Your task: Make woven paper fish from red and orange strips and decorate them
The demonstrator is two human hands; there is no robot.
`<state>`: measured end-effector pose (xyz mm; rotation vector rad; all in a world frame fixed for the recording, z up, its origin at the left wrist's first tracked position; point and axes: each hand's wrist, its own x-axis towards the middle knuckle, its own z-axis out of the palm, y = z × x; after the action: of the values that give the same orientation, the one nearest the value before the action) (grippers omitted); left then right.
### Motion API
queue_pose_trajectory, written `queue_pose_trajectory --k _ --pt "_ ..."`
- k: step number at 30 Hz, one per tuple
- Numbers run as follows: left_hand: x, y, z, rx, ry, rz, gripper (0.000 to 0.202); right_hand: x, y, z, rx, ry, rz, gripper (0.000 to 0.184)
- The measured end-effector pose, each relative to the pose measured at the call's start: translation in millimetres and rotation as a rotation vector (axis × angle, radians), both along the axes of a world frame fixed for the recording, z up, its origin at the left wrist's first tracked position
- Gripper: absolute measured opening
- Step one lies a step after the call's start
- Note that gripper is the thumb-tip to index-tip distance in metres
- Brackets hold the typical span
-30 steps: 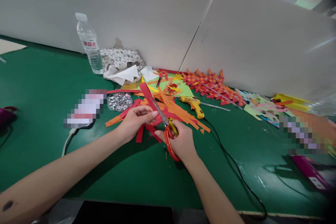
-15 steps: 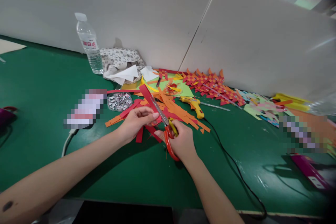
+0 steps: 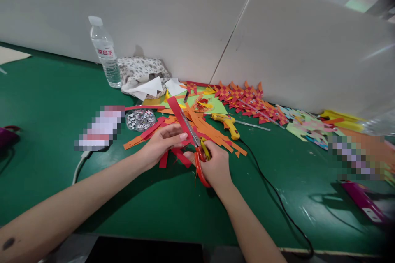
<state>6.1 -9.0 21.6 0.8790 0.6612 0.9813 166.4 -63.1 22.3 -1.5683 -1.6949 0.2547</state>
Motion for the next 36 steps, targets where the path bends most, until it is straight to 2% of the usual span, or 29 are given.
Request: queue_pose_trajectory --k 2,5,8,13,22,36 --pt "-1 2 0.4 0.003 -0.034 0.061 0.03 0 0 0.5 0.013 -0.005 -0.005 0.044" --pt "-4 6 3.5 0.035 -0.086 0.177 0.023 0 0 -0.3 0.002 -0.025 -0.009 0.047" --pt "-7 9 9.4 0.043 -0.102 0.218 0.021 0 0 -2.7 -0.004 -0.043 -0.009 0.048" --pt "-8 9 14.5 0.023 -0.094 0.24 0.026 0 0 -5.4 -0.01 -0.069 0.0 0.046" --pt "-6 7 9.3 0.045 -0.025 0.22 0.025 -1 -1 -2.9 -0.079 -0.053 0.005 0.045" --pt "-7 8 6.1 0.021 -0.041 0.197 0.023 -1 0 -4.4 -0.065 -0.037 0.001 0.045"
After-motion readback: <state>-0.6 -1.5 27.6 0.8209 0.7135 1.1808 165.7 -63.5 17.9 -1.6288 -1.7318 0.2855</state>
